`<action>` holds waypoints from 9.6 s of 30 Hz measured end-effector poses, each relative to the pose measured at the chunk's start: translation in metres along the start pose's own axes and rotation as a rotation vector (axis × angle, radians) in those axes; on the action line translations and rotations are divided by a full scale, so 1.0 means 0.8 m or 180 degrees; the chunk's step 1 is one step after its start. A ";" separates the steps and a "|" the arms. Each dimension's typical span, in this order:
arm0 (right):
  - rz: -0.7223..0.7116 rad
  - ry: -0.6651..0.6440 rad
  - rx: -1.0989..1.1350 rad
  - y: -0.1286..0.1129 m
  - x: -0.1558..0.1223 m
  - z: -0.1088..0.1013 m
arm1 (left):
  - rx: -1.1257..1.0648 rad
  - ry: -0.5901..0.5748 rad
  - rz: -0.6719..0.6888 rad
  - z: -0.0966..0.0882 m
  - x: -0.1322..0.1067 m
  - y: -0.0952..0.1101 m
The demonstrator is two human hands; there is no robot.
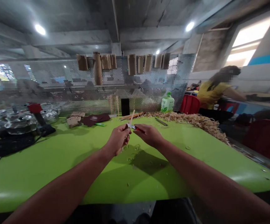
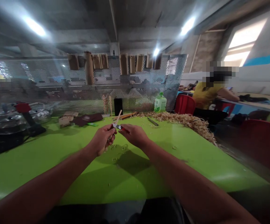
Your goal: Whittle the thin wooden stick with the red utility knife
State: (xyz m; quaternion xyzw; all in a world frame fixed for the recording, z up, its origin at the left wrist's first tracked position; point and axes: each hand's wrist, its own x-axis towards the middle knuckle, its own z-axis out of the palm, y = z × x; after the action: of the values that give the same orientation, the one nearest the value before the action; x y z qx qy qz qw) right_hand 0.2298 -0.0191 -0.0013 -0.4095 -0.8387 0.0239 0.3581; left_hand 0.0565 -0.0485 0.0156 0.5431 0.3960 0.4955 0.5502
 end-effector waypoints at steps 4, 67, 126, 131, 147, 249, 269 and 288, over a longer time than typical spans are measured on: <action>0.0049 0.0060 -0.0233 0.002 -0.002 -0.002 | -0.0021 -0.0102 0.0097 -0.003 0.002 -0.006; 0.0583 0.0799 -0.0131 0.049 0.006 -0.027 | -0.0480 -0.0022 0.0015 -0.004 0.006 -0.013; 0.0840 0.1136 -0.0478 0.041 0.010 -0.036 | -0.0487 -0.0285 -0.0087 0.004 -0.011 -0.004; 0.1163 0.1504 -0.0303 0.064 0.010 -0.044 | -0.0743 -0.0242 -0.0271 0.006 -0.010 -0.003; -0.0037 0.0264 -0.0524 -0.011 -0.008 -0.003 | -0.0528 -0.0167 0.0217 -0.003 0.000 -0.003; 0.0052 0.0264 0.0037 0.007 0.000 -0.003 | -0.0546 -0.0248 0.0126 -0.008 0.007 -0.007; 0.0032 0.0423 -0.0613 0.014 0.002 -0.019 | -0.0151 -0.0221 0.0009 0.004 -0.015 0.013; 0.1425 0.1394 -0.0406 0.105 0.011 -0.059 | -0.0553 -0.0458 -0.0008 0.001 -0.008 -0.002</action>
State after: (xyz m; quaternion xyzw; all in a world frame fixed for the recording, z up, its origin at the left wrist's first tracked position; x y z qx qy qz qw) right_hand 0.3118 0.0311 0.0108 -0.6010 -0.6306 -0.0393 0.4896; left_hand 0.0563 -0.0547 0.0134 0.5270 0.3116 0.4871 0.6228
